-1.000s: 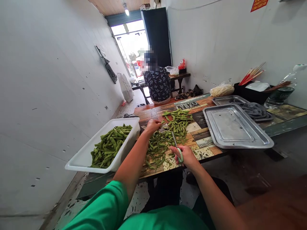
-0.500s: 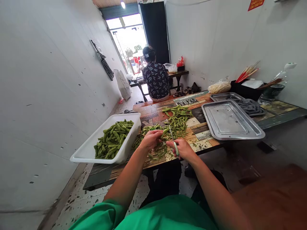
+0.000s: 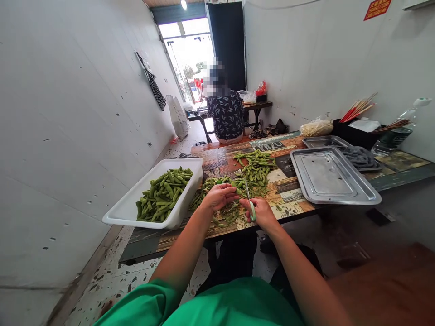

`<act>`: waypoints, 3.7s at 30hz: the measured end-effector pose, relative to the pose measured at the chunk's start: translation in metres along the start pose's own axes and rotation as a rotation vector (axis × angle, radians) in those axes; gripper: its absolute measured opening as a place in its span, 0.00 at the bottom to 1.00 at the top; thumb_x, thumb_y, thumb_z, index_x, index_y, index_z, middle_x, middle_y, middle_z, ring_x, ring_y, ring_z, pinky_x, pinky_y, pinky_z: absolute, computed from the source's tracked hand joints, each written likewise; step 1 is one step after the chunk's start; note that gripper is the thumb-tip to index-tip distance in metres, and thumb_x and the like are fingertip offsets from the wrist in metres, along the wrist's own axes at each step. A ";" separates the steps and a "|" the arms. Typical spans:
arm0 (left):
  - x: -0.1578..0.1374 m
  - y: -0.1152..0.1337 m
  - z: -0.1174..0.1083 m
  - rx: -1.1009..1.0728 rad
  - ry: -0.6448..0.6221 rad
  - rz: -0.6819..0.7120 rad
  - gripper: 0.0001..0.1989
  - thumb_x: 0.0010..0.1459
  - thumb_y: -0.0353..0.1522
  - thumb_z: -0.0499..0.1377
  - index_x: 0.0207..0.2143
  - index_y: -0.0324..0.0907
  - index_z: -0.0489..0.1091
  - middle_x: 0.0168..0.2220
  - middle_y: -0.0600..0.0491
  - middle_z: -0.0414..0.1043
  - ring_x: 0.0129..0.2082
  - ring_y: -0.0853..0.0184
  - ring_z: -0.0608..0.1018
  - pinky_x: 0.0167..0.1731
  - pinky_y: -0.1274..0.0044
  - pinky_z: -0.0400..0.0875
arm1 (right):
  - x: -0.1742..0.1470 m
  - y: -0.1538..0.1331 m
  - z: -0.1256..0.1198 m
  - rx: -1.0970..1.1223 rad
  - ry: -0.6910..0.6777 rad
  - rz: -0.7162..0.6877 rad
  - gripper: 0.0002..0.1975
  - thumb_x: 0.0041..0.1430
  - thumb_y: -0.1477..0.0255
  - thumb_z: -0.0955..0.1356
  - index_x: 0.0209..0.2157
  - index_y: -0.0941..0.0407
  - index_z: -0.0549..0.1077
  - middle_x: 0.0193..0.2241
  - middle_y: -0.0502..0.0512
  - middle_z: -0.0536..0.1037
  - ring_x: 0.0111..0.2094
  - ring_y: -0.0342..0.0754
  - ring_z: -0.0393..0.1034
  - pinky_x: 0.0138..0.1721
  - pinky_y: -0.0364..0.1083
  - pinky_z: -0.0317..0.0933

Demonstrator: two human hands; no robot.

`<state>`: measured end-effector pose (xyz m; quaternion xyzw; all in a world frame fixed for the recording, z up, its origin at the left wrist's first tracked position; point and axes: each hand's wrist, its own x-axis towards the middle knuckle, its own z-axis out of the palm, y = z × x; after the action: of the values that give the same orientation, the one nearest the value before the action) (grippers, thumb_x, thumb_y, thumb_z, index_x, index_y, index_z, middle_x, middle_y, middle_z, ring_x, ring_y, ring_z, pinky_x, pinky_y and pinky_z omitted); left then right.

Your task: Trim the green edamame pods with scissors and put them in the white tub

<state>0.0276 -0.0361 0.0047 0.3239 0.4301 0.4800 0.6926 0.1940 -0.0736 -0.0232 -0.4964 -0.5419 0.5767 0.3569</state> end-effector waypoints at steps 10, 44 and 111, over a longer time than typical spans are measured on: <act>0.000 -0.007 0.010 -0.152 0.119 0.099 0.14 0.41 0.23 0.68 0.25 0.35 0.63 0.22 0.56 0.70 0.23 0.74 0.75 0.31 0.79 0.72 | -0.008 -0.008 0.011 0.092 -0.039 0.032 0.22 0.45 0.51 0.70 0.23 0.56 0.64 0.15 0.45 0.67 0.14 0.40 0.63 0.10 0.38 0.50; 0.154 0.022 0.029 1.433 0.247 0.382 0.11 0.46 0.28 0.62 0.35 0.37 0.77 0.38 0.42 0.76 0.41 0.60 0.75 0.42 0.75 0.65 | -0.001 0.007 -0.010 0.276 0.061 0.044 0.21 0.48 0.51 0.69 0.26 0.56 0.70 0.14 0.47 0.67 0.13 0.42 0.62 0.09 0.39 0.46; -0.067 0.163 -0.096 1.577 1.014 0.618 0.15 0.58 0.33 0.53 0.46 0.38 0.70 0.43 0.42 0.73 0.43 0.59 0.74 0.43 0.71 0.66 | 0.000 0.006 0.000 0.176 0.058 0.105 0.22 0.41 0.53 0.72 0.29 0.57 0.71 0.13 0.45 0.67 0.13 0.39 0.58 0.12 0.39 0.46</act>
<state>-0.1340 -0.0424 0.1238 0.5467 0.7693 0.2977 -0.1440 0.1949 -0.0742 -0.0287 -0.5071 -0.4518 0.6255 0.3840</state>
